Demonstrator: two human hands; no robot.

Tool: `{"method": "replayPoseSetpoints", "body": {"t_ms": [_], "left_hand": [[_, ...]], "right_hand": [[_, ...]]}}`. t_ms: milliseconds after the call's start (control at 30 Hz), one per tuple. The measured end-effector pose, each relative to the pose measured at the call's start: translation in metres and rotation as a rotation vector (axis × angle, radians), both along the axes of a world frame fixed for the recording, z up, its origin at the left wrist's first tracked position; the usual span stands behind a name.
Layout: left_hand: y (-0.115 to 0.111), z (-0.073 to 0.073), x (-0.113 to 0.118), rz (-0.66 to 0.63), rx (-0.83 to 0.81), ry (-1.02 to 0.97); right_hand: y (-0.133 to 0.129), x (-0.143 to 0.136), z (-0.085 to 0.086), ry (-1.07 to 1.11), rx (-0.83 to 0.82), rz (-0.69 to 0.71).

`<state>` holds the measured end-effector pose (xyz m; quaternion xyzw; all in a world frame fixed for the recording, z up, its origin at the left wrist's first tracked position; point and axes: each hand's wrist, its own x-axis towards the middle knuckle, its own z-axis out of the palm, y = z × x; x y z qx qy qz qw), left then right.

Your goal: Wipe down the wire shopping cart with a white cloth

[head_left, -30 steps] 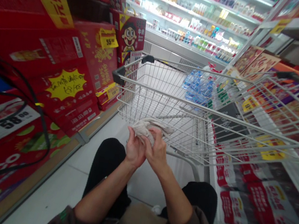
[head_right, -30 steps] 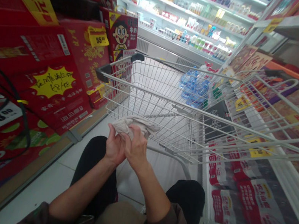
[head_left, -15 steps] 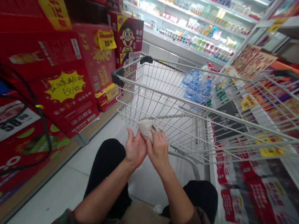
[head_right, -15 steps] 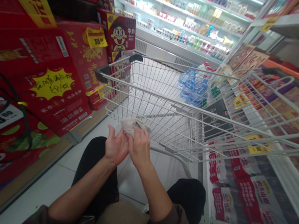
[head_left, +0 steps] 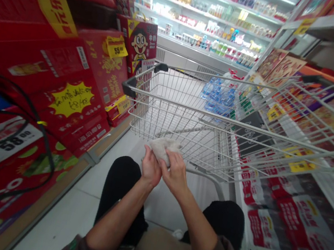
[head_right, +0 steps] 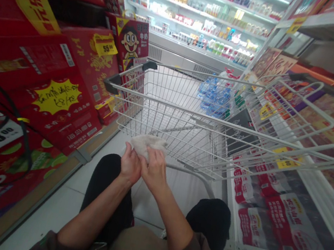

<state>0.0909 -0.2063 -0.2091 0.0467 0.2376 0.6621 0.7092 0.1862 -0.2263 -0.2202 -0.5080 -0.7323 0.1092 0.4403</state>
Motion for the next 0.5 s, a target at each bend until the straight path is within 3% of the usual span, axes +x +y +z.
{"method": "replayPoseSetpoints", "body": {"t_ms": [133,200,267,333,400,433,500], "left_hand": [[0.003,-0.006,-0.002,-0.087,-0.014,-0.026],[0.004,-0.008,-0.003,-0.115,-0.044,-0.034],[0.005,-0.009,-0.004,-0.131,-0.052,-0.032],[0.005,-0.008,-0.006,-0.127,-0.033,-0.012],[0.005,-0.006,-0.010,-0.103,-0.017,0.010],[0.005,-0.005,-0.011,-0.091,-0.018,0.016],[0.004,-0.003,-0.012,-0.090,-0.023,0.014]], "right_hand": [[0.004,0.006,-0.004,0.305,-0.222,0.066],[0.004,0.005,-0.004,0.333,-0.262,0.072],[0.003,0.003,-0.004,0.262,-0.190,-0.053],[0.003,0.002,-0.004,0.232,-0.100,-0.267],[0.006,0.004,-0.007,0.361,-0.123,-0.375],[0.008,0.006,-0.008,0.478,-0.191,-0.328],[0.011,0.010,-0.010,0.725,-0.367,-0.085]]}}
